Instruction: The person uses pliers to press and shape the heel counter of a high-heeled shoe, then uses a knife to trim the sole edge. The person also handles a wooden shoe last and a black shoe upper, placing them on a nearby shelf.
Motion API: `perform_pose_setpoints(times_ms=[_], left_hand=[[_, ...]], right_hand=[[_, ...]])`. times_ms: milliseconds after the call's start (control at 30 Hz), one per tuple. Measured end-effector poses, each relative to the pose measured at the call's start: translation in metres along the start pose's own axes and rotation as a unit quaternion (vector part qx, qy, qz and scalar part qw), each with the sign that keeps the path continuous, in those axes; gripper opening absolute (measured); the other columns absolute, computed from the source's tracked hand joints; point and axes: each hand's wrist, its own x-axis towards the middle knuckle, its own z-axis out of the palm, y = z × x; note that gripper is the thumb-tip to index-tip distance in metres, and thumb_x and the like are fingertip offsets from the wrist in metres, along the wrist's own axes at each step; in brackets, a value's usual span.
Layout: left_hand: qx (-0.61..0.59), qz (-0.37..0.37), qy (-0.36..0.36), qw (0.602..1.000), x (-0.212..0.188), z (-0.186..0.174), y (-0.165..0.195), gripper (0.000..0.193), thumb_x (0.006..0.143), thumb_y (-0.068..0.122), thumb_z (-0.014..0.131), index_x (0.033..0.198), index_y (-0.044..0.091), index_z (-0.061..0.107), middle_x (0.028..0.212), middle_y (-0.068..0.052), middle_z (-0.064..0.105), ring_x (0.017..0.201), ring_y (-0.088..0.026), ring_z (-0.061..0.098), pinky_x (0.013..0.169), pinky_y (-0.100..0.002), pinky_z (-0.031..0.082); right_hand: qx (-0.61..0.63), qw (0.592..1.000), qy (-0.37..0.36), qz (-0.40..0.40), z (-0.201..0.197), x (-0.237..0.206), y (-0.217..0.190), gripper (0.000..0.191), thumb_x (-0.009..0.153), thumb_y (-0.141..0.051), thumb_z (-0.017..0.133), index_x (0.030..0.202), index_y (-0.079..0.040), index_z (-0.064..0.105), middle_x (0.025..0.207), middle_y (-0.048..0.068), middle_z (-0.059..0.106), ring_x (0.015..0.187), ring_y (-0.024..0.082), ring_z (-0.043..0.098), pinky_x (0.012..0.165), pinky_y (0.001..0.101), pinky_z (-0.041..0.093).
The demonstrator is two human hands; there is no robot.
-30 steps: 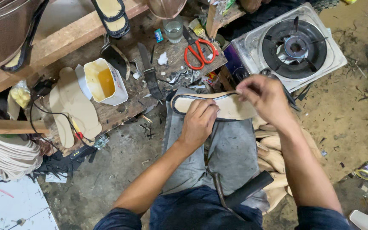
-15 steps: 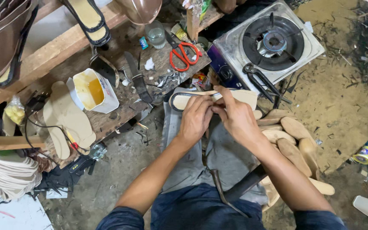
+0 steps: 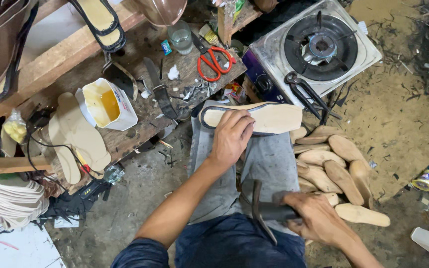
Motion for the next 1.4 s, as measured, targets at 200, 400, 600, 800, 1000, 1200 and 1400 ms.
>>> perform_pose_setpoints(times_ms=[200, 400, 600, 800, 1000, 1200, 1400], left_hand=[[-0.011, 0.012, -0.006, 1.0, 0.005, 0.007, 0.003, 0.016, 0.082, -0.003, 0.075, 0.097, -0.001, 0.069, 0.106, -0.012, 0.066, 0.103, -0.032, 0.063, 0.091, -0.042, 0.053], [-0.016, 0.01, -0.02, 1.0, 0.006, 0.01, 0.005, 0.017, 0.082, -0.003, 0.075, 0.098, -0.002, 0.069, 0.106, -0.013, 0.066, 0.102, -0.033, 0.063, 0.09, -0.042, 0.053], [-0.016, -0.041, -0.036, 0.998, 0.002, 0.008, 0.005, 0.046, 0.086, 0.0, 0.075, 0.129, 0.001, 0.057, 0.11, -0.013, 0.065, 0.105, -0.032, 0.063, 0.094, -0.043, 0.052], [-0.026, -0.046, -0.056, 0.997, 0.004, 0.006, 0.002, 0.077, 0.086, 0.007, 0.081, 0.151, 0.002, 0.04, 0.112, -0.013, 0.065, 0.107, -0.032, 0.062, 0.096, -0.043, 0.052], [-0.018, -0.044, -0.055, 0.997, 0.006, 0.007, 0.0, 0.079, 0.085, 0.007, 0.081, 0.151, 0.001, 0.04, 0.111, -0.014, 0.064, 0.105, -0.033, 0.062, 0.094, -0.043, 0.051], [-0.012, -0.042, -0.061, 0.997, 0.007, 0.006, -0.003, 0.081, 0.085, 0.006, 0.081, 0.153, 0.001, 0.036, 0.112, -0.014, 0.065, 0.104, -0.034, 0.062, 0.094, -0.044, 0.051], [-0.02, -0.07, -0.071, 0.995, 0.01, 0.004, 0.001, 0.095, 0.078, 0.012, 0.085, 0.155, -0.001, 0.031, 0.113, -0.015, 0.064, 0.105, -0.033, 0.061, 0.094, -0.043, 0.051]], right_hand=[[0.334, 0.852, 0.396, 0.068, 0.017, 0.043, -0.025, 0.03, 0.098, -0.025, 0.062, 0.117, -0.001, 0.062, 0.07, 0.007, 0.06, 0.059, 0.016, 0.058, 0.055, 0.0307, 0.048], [0.336, 0.848, 0.387, 0.133, 0.008, 0.078, -0.026, 0.024, 0.099, -0.023, 0.064, 0.104, 0.0, 0.064, 0.063, 0.004, 0.06, 0.052, 0.012, 0.056, 0.049, 0.0275, 0.046], [0.296, 0.859, 0.409, 0.084, 0.002, 0.08, -0.033, 0.026, 0.098, -0.02, 0.061, 0.114, 0.001, 0.063, 0.061, 0.003, 0.059, 0.049, 0.011, 0.056, 0.047, 0.0279, 0.046], [0.432, 0.752, 0.493, -0.069, 0.011, 0.094, -0.031, 0.025, 0.106, -0.023, 0.059, 0.105, 0.001, 0.055, 0.072, 0.001, 0.058, 0.057, 0.009, 0.055, 0.052, 0.0259, 0.046], [0.397, 0.765, 0.502, -0.073, 0.02, 0.098, -0.021, 0.025, 0.106, -0.023, 0.057, 0.096, 0.0, 0.057, 0.072, 0.002, 0.058, 0.059, 0.01, 0.055, 0.055, 0.0259, 0.045], [0.196, 0.84, 0.503, -0.055, 0.03, 0.102, -0.017, 0.026, 0.104, -0.019, 0.06, 0.111, 0.006, 0.064, 0.082, 0.008, 0.061, 0.071, 0.014, 0.056, 0.065, 0.028, 0.046], [0.387, 0.791, 0.474, 0.015, 0.022, 0.105, -0.019, 0.02, 0.098, -0.015, 0.063, 0.109, 0.001, 0.058, 0.078, 0.0, 0.057, 0.063, 0.012, 0.052, 0.054, 0.0287, 0.044]])
